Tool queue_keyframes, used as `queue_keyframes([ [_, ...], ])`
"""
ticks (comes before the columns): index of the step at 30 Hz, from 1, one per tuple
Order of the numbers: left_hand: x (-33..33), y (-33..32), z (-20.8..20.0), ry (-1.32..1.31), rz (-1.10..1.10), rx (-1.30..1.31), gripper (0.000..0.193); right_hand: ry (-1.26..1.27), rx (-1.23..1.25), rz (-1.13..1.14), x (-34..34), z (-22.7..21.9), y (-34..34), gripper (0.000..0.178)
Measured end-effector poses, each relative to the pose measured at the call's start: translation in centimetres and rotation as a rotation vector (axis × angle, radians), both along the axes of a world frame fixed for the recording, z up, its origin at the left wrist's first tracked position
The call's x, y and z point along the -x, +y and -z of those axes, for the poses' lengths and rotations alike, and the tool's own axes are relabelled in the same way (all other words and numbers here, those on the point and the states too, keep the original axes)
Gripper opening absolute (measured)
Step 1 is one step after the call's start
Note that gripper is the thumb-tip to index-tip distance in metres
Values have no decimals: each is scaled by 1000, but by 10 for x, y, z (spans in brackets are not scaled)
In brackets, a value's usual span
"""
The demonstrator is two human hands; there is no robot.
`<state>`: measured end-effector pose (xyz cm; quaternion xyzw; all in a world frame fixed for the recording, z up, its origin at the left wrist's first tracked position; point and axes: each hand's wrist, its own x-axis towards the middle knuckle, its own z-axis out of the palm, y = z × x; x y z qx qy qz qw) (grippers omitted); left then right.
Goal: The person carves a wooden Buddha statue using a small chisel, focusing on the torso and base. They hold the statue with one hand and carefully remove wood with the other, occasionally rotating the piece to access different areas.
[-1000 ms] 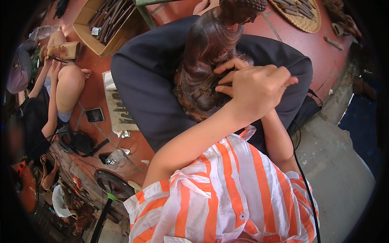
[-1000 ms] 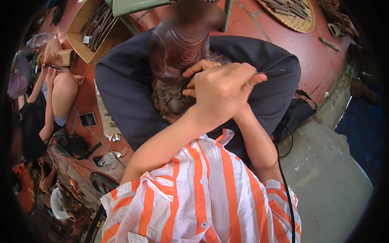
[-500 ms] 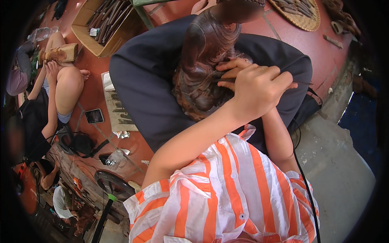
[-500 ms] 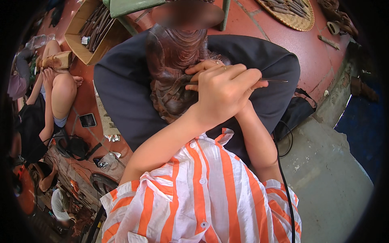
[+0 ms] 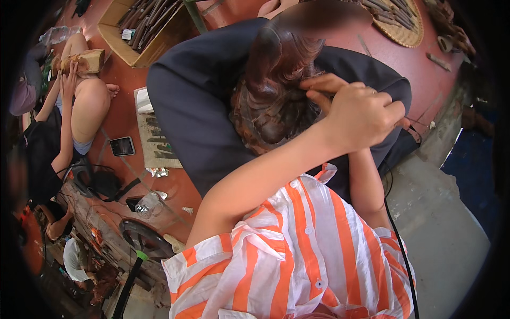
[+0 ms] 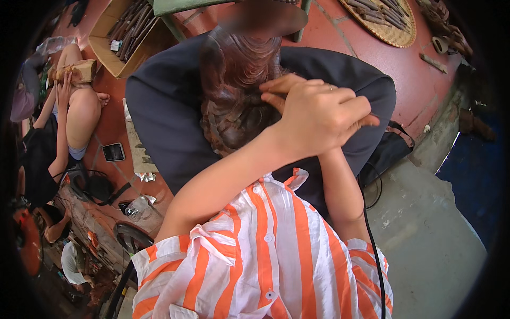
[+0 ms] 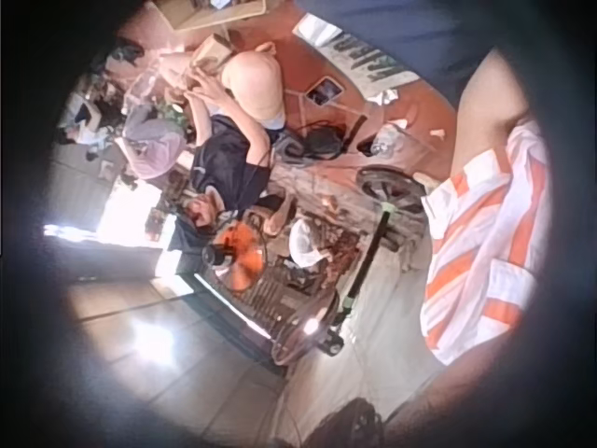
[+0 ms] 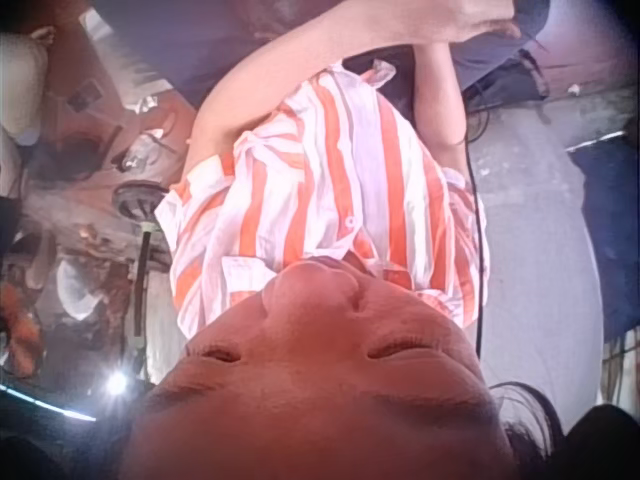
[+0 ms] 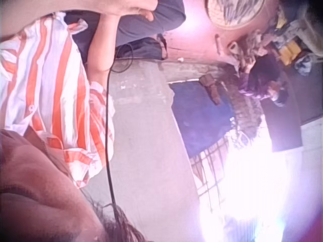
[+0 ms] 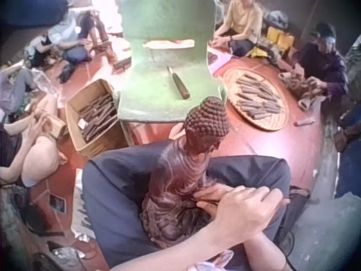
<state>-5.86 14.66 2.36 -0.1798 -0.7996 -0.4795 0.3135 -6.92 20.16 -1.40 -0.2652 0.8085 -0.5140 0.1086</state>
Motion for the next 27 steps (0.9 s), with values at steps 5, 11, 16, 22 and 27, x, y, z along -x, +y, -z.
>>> queue_keyframes([
  [5,-34,-15,-10,-155,-9,-104,43,60,-100,-67,-32,-37,-17,10],
  [11,-51,-41,-12,-144,62,-118,48,196,-241,-31,-47,-31,-27,11],
  [16,-60,-46,-17,-55,244,-208,47,134,-161,-38,-54,-37,-26,9],
  [22,-69,-56,-14,-46,233,-188,47,37,-363,-27,-61,-69,-44,9],
  [27,-69,-57,-13,42,293,-241,49,-62,-205,-6,-63,-61,-38,13],
])
